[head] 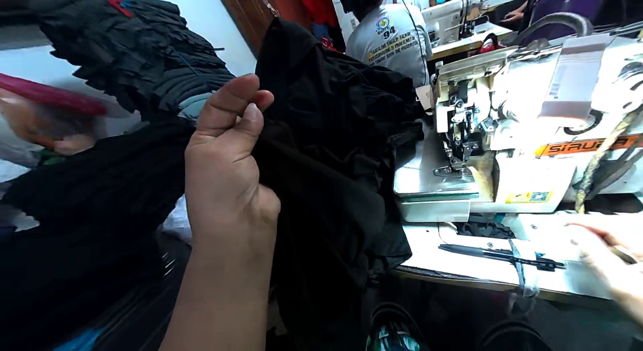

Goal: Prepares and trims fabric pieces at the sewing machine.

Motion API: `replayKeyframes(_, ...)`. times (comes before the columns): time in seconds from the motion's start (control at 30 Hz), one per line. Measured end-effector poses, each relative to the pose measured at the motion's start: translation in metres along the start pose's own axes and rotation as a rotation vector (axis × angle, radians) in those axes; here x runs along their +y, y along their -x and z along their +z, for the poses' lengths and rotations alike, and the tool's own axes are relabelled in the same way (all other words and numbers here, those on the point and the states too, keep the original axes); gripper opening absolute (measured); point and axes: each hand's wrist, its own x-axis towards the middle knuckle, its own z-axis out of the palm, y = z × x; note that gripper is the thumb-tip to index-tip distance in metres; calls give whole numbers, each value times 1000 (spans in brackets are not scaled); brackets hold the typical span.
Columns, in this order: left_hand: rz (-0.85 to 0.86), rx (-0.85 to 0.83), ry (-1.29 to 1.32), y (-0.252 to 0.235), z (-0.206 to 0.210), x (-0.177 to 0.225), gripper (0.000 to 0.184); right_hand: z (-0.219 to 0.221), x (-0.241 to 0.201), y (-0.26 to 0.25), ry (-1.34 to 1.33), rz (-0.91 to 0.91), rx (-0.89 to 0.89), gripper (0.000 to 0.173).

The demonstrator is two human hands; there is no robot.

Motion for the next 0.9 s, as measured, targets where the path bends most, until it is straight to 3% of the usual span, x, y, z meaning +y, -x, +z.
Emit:
replayKeyframes(0.07,-63,-11,81,8,6,2,28,24,-42,13,-333,-89,-191,27)
replayKeyframes(0.17,-140,-63,226,23,18,-2,30,55,-103,23,-556,-212,-411,25)
replayKeyframes(0.27,-242,-74,305,37,30,-5,29,84,-133,25,-637,-200,-362,37)
replayKeyframes(0.43,-199,-266,289,67,39,-11,29,116,-143,8,-687,-97,-122,48)
replayKeyframes(0.6,-160,-498,263,89,40,-18,31,112,-148,-3,-757,173,-233,42)
replayKeyframes(0.73,-125,-781,266,98,27,-24,25,103,-141,-6,-910,344,-291,19)
replayKeyframes(0.83,83,-733,193,86,7,-29,29,94,-133,-7,-1098,474,-325,25)
replayKeyframes(0.9,253,-625,-21,71,-13,-35,29,89,-129,-6,-1227,533,-324,24)
